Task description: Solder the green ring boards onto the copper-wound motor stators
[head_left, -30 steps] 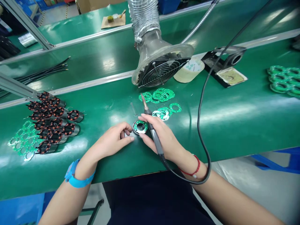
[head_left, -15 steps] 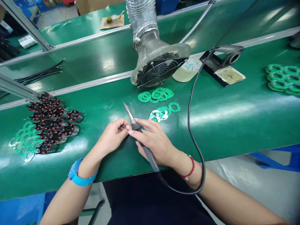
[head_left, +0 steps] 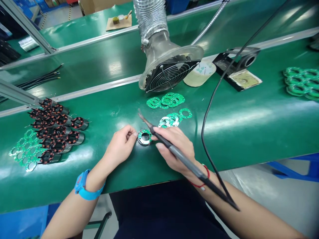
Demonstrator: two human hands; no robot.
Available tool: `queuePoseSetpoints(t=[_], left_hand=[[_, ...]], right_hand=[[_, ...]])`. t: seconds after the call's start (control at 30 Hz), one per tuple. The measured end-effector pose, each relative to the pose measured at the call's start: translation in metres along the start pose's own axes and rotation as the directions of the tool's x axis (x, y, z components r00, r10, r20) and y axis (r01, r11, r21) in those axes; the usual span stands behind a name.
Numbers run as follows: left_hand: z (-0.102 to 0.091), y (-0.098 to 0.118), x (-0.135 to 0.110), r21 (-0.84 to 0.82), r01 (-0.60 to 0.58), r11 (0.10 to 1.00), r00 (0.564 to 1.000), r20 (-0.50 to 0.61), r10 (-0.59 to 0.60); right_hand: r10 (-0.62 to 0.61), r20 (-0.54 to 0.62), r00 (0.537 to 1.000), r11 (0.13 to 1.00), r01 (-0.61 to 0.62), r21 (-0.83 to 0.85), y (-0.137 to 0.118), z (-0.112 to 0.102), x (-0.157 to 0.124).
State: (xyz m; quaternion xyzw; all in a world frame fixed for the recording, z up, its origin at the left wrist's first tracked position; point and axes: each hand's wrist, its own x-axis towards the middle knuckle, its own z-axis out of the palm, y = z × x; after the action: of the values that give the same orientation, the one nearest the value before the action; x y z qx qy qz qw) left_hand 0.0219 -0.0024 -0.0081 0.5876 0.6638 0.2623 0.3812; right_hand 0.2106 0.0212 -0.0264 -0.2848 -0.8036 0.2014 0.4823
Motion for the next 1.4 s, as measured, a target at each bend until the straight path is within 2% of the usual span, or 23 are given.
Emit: queuePoseSetpoints(t=[0.13,0.23,0.7,0.83,0.93,1.03,1.13,1.2,1.3,1.4], left_hand=[[0.004,0.004,-0.002,0.109,-0.022,0.994,0.996,-0.082,0.031],[0.007,0.007,-0.004,0.194,-0.036,0.98,0.991,-0.12,0.06],[0.013,0.008,-0.006,0.434,-0.135,0.891,0.953,-0.188,0.237],[0.014,0.008,-0.007,0.475,-0.153,0.867,0.943,-0.193,0.272],[0.014,0.009,-0.007,0.491,-0.152,0.858,0.941,-0.193,0.277],[0.015,0.009,-0.007,0.488,-0.143,0.861,0.944,-0.193,0.267],[0.014,0.009,-0.006,0.438,-0.119,0.891,0.959,-0.182,0.218],[0.011,0.008,-0.006,0.349,-0.087,0.933,0.975,-0.162,0.152],[0.007,0.005,-0.008,0.169,-0.113,0.979,0.989,-0.08,0.128],[0.011,0.003,-0.011,0.135,-0.204,0.97,0.979,0.055,0.198]], right_hand=[[0.109,-0.117,0.987,0.984,-0.09,0.155,0.003,-0.005,-0.011],[0.102,-0.118,0.988,0.976,-0.076,0.202,0.004,-0.006,-0.015],[0.105,-0.104,0.989,0.98,-0.085,0.181,-0.001,-0.007,-0.007],[0.082,-0.138,0.987,0.989,-0.064,0.131,-0.001,-0.007,-0.007],[0.115,-0.14,0.983,0.992,-0.106,0.076,0.0,-0.004,-0.007],[0.244,-0.025,0.969,0.97,-0.244,-0.004,0.002,0.0,-0.005],[0.353,0.138,0.925,0.935,-0.347,-0.069,0.004,0.004,-0.003],[0.4,0.202,0.894,0.916,-0.395,-0.066,0.004,0.005,-0.002],[0.445,0.197,0.873,0.894,-0.446,-0.041,0.004,0.007,-0.003],[0.437,0.185,0.88,0.897,-0.441,-0.022,0.003,0.008,-0.004]])
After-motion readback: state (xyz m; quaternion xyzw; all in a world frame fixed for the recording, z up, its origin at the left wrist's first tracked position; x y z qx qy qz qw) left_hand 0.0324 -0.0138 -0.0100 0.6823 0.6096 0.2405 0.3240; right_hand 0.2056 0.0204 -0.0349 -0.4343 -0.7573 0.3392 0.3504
